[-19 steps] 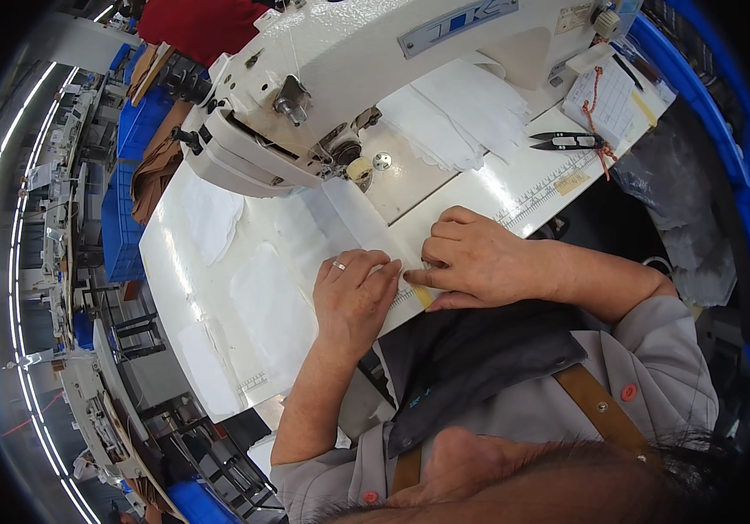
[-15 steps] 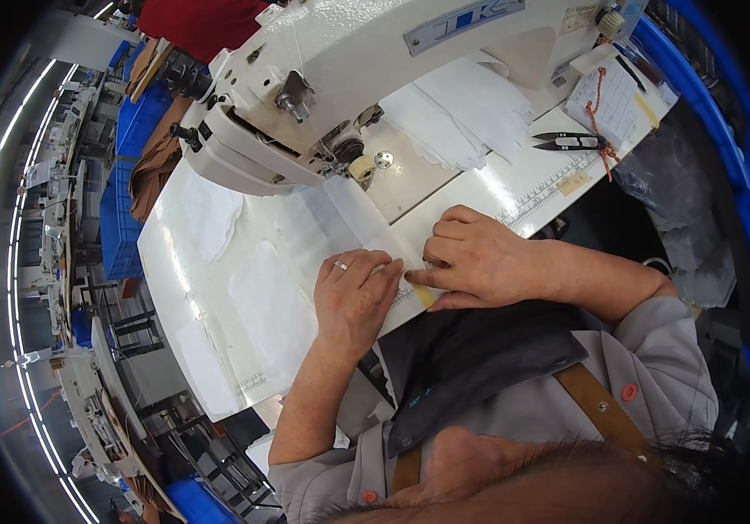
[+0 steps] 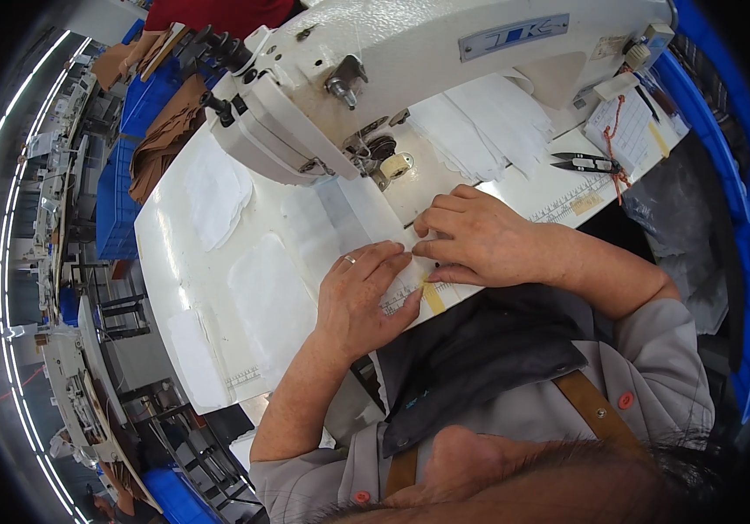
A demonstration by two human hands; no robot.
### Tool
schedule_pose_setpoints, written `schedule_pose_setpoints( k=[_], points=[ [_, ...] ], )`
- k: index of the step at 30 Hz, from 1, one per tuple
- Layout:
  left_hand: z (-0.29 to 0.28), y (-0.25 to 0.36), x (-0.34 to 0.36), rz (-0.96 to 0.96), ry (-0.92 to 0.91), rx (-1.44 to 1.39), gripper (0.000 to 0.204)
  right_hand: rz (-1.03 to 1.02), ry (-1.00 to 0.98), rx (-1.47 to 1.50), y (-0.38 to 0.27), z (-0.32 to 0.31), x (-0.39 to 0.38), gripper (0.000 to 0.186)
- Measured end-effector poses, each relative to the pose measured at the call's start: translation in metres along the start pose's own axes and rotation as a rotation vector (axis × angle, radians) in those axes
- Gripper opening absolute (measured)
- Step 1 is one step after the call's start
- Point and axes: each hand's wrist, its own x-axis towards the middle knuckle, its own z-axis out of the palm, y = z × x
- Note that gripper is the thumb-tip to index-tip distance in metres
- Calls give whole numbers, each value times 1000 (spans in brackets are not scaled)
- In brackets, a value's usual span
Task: Sewing white fabric pieces using an industrial sewing machine.
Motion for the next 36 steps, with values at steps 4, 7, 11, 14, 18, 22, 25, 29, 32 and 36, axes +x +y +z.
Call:
schedule_pose_setpoints(
  k=[4,7,11,14,18,22,25,29,32,36],
  points=[
    [0,-16,3,1,-10,31,27,11,-42,-55,3,1,11,44],
    [-2,-31,7,6,17,39,26,50,-56,-78,2,1,18,46],
    [-2,-48,17,5,37,46,24,82,9,-137,0,5,19,46],
    [-3,-57,25,-10,27,14,23,96,19,-149,1,7,18,47],
    [-3,-67,35,-10,63,32,23,117,17,-149,0,6,15,46],
    [-2,-79,43,-42,96,15,21,125,18,-136,0,6,15,45],
    [-1,-94,48,1,115,24,22,126,32,-134,2,6,12,44],
    [-10,-136,56,-363,116,-18,30,118,47,-134,2,10,13,42],
    [-17,-162,64,-434,367,379,39,111,50,-110,2,9,16,41],
    [-12,-160,78,-447,439,740,34,134,22,-80,5,7,16,39]
  ],
)
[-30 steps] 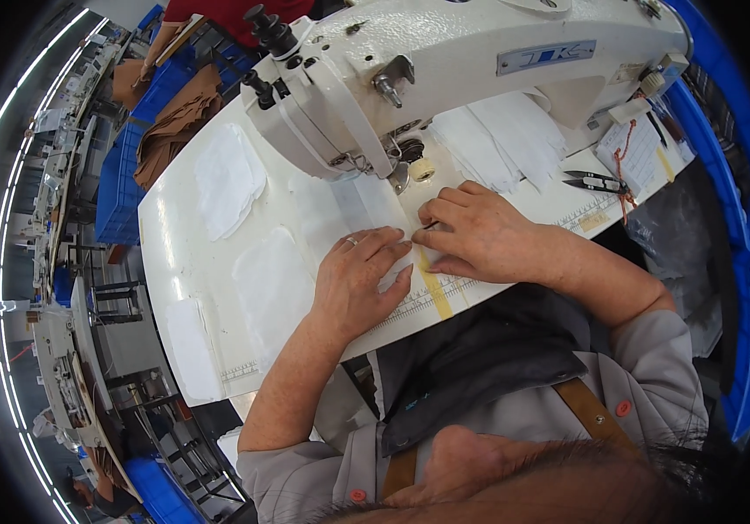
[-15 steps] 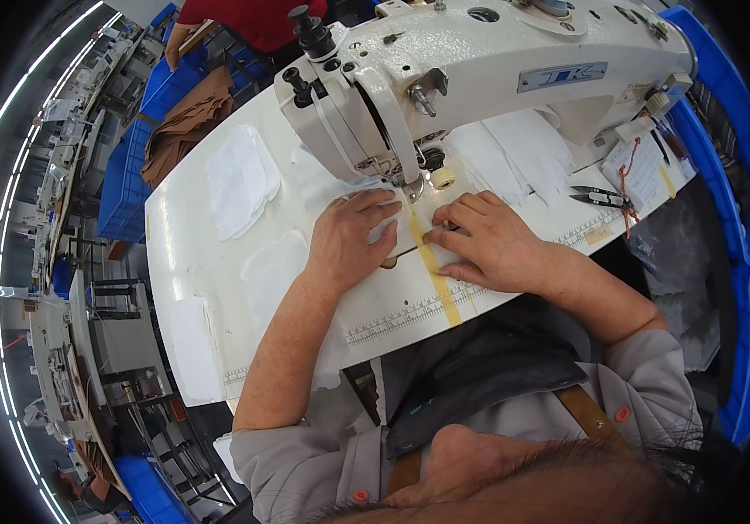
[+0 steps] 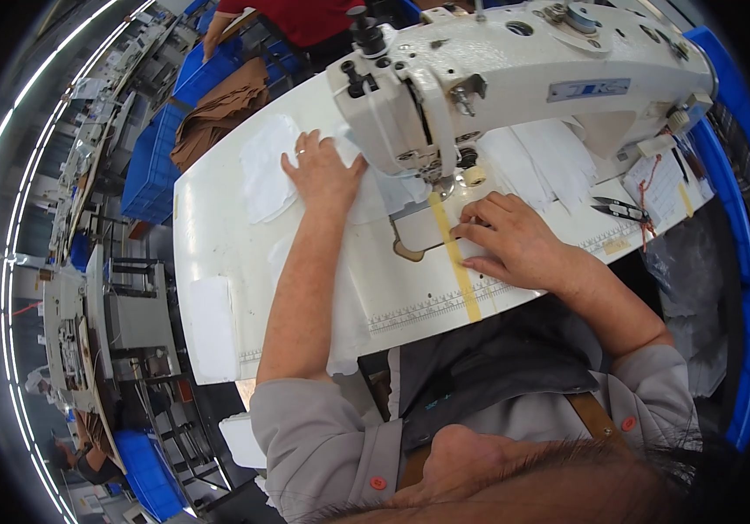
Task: Sewing white fabric pieces using an industrial sewing machine.
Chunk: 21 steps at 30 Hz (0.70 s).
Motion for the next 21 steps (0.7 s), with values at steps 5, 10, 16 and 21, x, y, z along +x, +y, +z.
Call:
schedule_pose_setpoints(
  k=[5,10,16,21],
  points=[
    [-8,1,10,-127,-303,-582,20,-13,12,26,-1,-1,1,40],
    [-17,-63,49,-100,73,-541,23,26,0,20,0,-3,-1,40],
    [-6,-192,40,-106,195,-236,38,-18,-6,50,-8,0,10,40],
    [-60,-122,-12,-65,-38,-439,24,35,-6,7,0,-2,0,40]
  ],
)
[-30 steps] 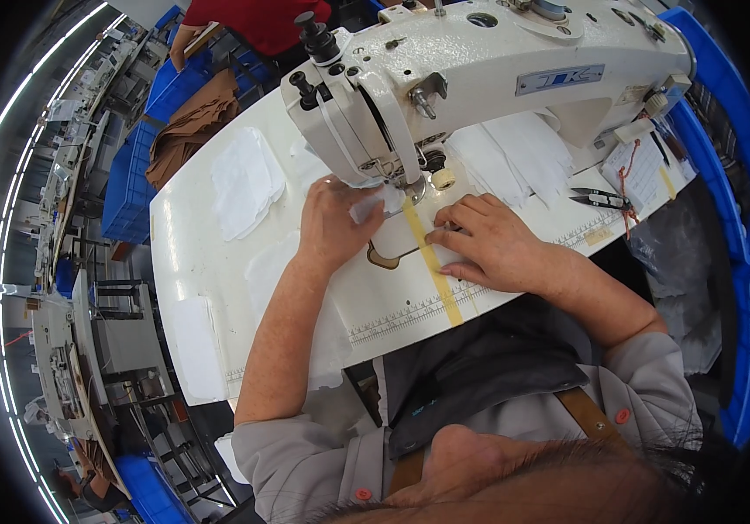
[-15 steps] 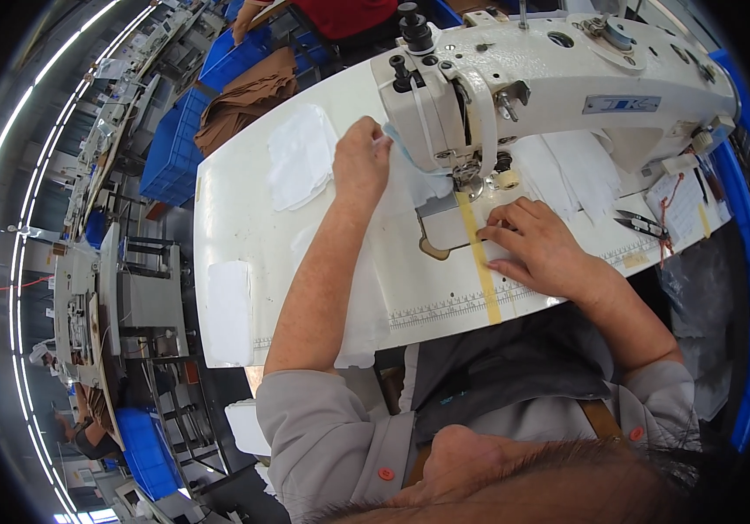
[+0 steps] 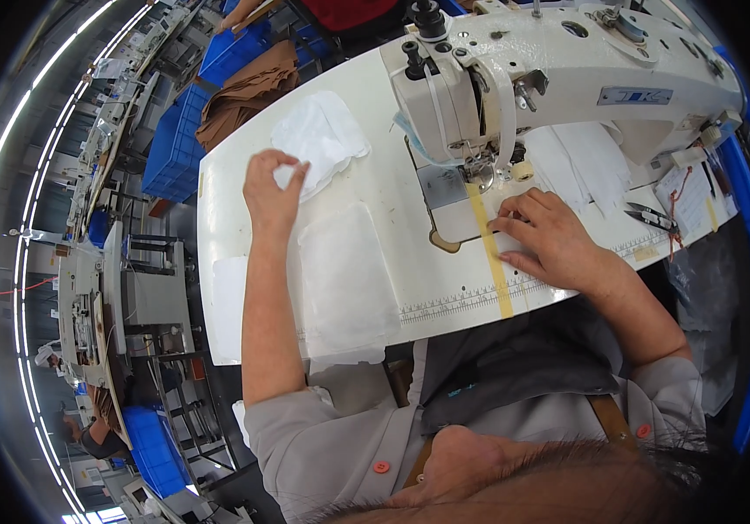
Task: Sewing white fabric pieces using an industrial sewing machine.
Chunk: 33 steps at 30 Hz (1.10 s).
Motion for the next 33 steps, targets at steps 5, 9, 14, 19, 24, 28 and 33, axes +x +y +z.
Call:
schedule_pose_setpoints(
  k=[5,9,14,19,24,28,33],
  points=[
    [-46,81,-100,-167,-435,-175,15,-71,7,-12,-3,5,4,35],
    [-39,92,-138,-178,-417,-227,10,-145,28,-70,-15,10,8,34],
    [-34,91,-146,-186,-330,-271,12,-199,-38,116,-60,20,15,35],
    [-41,101,-144,-45,-143,-308,33,-307,5,127,-90,57,23,32],
    [-57,118,-164,135,-339,-74,24,-282,-17,160,-91,57,25,35],
    [-46,102,-169,0,-241,-178,6,-291,-11,181,-92,58,25,35],
    [-68,41,-122,-668,37,-780,7,-273,15,187,-88,52,21,35]
  ],
)
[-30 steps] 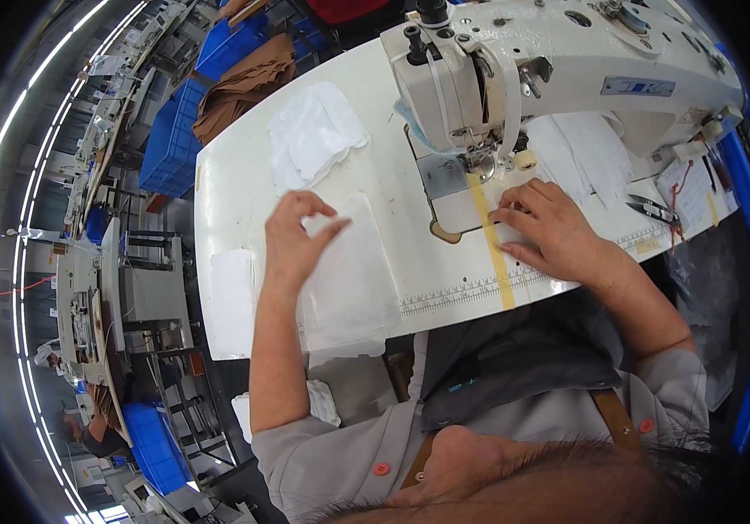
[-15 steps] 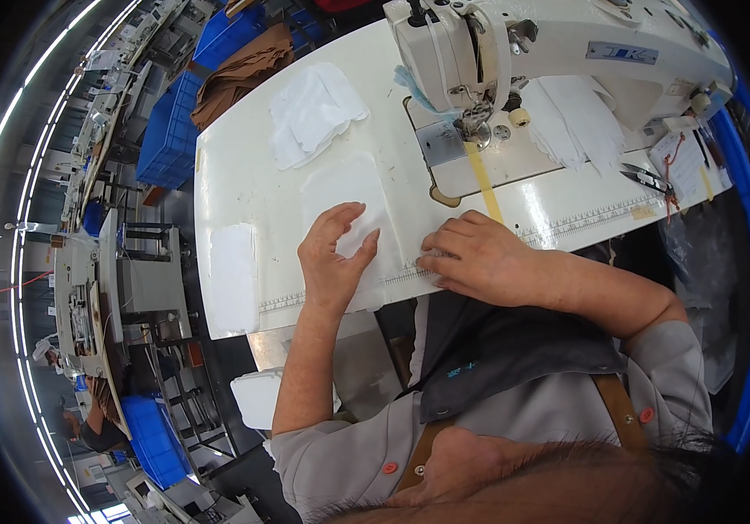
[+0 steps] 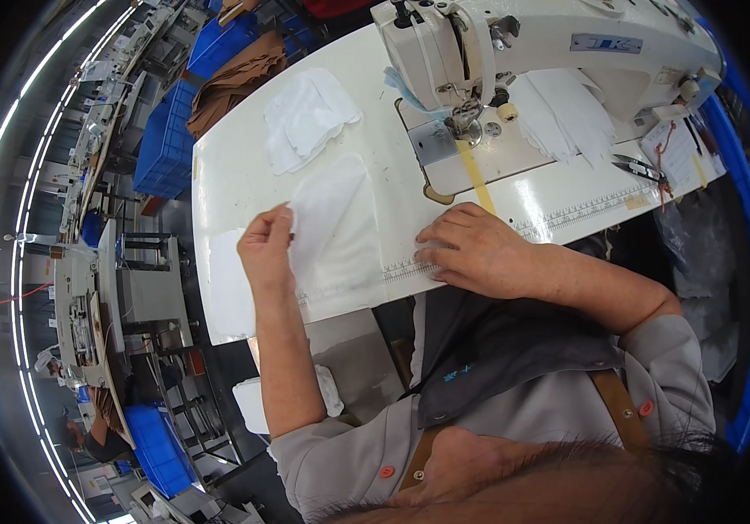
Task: Sewing white fabric pieces using an industrial sewing machine.
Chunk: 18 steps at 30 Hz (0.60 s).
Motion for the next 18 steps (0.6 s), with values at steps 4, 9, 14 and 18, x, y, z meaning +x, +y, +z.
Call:
schedule_pose_setpoints(
  k=[4,9,14,18],
  points=[
    [37,39,-4,138,-178,-148,7,62,69,-22,10,-18,-12,35],
    [113,47,-70,289,-619,187,4,221,107,-64,24,-50,-36,41],
    [145,24,-102,278,-774,294,8,287,117,-119,41,-51,-56,41],
    [154,28,-88,400,-796,419,20,218,-8,-266,44,-46,-63,42]
  ],
)
